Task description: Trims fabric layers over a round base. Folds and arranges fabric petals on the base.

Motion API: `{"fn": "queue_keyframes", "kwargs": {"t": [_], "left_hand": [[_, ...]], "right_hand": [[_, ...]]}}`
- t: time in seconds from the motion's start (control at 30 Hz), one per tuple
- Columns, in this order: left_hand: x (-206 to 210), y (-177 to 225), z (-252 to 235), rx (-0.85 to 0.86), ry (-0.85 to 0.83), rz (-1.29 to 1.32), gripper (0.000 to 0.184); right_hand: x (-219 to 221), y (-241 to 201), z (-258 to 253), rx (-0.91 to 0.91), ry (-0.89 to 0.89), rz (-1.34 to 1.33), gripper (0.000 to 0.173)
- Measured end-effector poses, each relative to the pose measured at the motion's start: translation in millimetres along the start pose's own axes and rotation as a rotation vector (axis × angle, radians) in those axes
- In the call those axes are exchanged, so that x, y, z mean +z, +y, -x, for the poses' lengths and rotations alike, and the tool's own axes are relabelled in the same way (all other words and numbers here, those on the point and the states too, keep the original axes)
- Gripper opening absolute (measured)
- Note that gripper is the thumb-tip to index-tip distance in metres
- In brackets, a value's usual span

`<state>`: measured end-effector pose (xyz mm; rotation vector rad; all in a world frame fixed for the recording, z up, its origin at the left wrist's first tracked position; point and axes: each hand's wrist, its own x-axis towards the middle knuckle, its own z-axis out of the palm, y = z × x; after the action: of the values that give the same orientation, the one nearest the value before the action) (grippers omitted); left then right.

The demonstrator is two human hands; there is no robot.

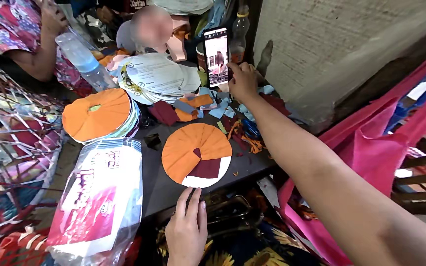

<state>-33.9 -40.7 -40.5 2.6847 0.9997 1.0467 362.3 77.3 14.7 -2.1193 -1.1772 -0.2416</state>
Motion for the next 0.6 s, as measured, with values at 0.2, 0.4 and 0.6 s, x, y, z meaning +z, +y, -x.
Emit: {"fn": "queue_keyframes", "kwargs": {"t": [0.2, 0.4, 0.6], "left_hand": [[-1.7, 0.8, -0.1, -0.014, -0.003, -0.001, 0.031], [1.4, 0.0, 1.6, -0.008, -0.022, -0.050, 0.032], [0.6, -0.6, -0.1, 0.005, -0.011, -0.104, 0.031]], "right_hand": [[-3.7, -3.3, 1.9, 0.004, -0.060, -0.004, 0.042], [-3.6, -2.7, 3.2, -0.008, -0.067, 0.000, 0.040], [-3.5, -3.1, 3.9, -0.014, -0.063, 0.000, 0.039]]}}
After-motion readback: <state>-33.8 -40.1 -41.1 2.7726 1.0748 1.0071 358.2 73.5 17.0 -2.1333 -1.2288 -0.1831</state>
